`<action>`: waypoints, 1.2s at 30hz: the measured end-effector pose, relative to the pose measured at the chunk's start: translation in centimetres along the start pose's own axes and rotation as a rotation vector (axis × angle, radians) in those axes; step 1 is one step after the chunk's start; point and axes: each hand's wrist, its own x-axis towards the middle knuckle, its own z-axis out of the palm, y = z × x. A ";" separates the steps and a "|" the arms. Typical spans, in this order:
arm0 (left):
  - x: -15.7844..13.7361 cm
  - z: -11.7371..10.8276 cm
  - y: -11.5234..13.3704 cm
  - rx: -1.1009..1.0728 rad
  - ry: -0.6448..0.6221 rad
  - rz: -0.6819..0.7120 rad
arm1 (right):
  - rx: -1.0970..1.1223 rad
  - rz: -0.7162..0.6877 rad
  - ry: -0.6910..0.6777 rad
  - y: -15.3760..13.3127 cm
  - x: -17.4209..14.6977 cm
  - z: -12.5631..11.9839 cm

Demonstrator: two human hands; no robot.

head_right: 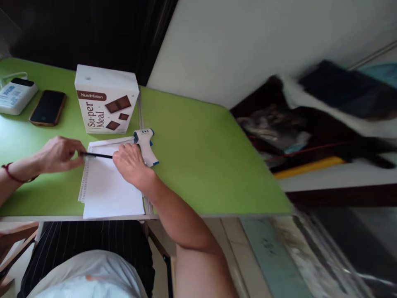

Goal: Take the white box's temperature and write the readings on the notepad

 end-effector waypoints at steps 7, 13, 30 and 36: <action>3.3 -0.5 -4.5 -0.473 0.324 -0.300 | 0.047 -0.040 -0.038 1.4 0.0 -0.6; 7.2 0.1 -3.8 -0.599 0.237 -0.287 | 0.244 -0.016 -0.030 3.5 -0.5 -0.6; 7.1 0.4 -4.6 -0.479 0.267 0.011 | 1.046 0.419 0.633 7.5 1.6 1.8; 6.5 0.4 -4.3 -0.477 0.212 0.013 | 1.930 0.078 0.498 -0.2 3.1 2.4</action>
